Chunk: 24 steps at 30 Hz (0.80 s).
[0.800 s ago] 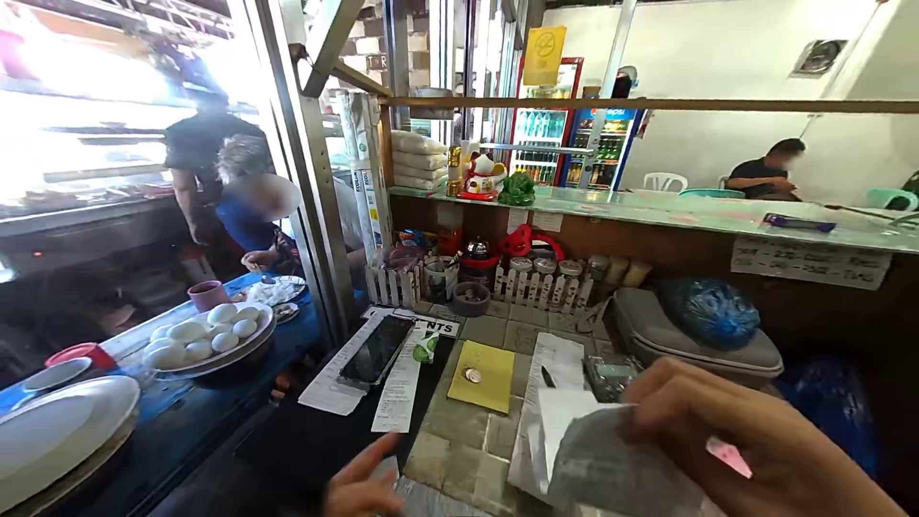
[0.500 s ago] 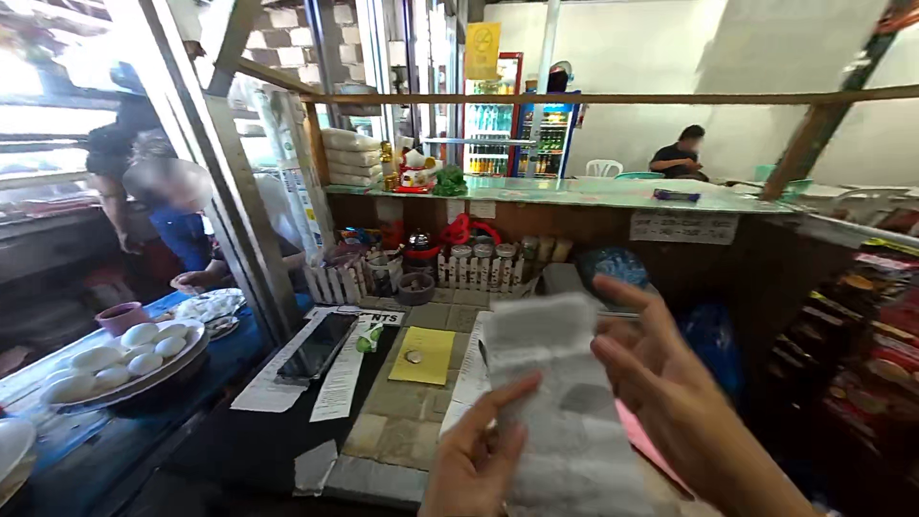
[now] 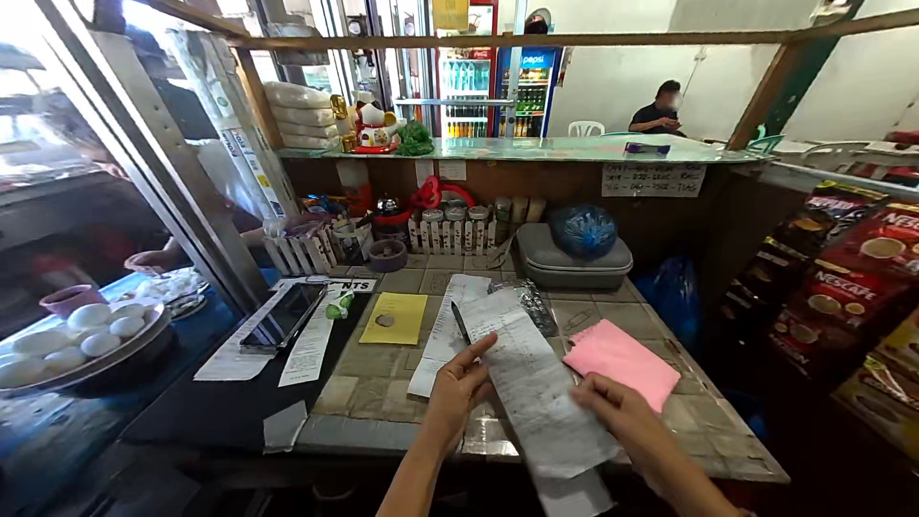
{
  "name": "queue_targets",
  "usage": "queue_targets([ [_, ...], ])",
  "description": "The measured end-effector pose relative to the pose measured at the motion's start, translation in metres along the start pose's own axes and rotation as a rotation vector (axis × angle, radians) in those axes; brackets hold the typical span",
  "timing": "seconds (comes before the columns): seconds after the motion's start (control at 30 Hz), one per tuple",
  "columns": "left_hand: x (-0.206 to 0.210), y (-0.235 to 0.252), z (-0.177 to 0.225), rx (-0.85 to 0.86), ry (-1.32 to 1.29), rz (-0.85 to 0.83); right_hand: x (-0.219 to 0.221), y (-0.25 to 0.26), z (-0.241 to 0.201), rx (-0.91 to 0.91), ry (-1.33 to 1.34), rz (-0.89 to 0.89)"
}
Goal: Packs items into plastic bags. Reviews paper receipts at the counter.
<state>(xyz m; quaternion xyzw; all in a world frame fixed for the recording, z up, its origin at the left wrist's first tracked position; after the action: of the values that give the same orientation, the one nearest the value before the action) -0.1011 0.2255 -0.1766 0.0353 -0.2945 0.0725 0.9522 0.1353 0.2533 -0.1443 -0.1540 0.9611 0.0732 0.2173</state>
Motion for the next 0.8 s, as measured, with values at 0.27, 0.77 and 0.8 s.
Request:
queue_targets([
  [0.27,-0.007,0.005,-0.008,0.01,-0.009,0.012,0.032,0.002,0.008,0.321,0.925,-0.363],
  [0.77,0.019,-0.006,-0.013,0.069,0.731,0.124,0.03,0.013,-0.065,0.102,0.934,-0.534],
  [0.8,0.023,-0.008,-0.014,0.087,0.792,0.123,0.03,0.015,-0.07,0.096,0.902,-0.529],
])
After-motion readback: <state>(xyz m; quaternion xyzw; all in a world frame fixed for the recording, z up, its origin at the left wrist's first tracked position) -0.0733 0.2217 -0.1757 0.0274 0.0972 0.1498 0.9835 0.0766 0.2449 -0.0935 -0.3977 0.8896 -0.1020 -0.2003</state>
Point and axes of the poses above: each hand's wrist, its own y-axis towards the middle knuckle, its own x-axis out of the palm, z = x × y, the point moved 10 cm from there along y, towards the middle knuckle, and after that the axes turned 13 degrees about -y, right-handed, at the moved point
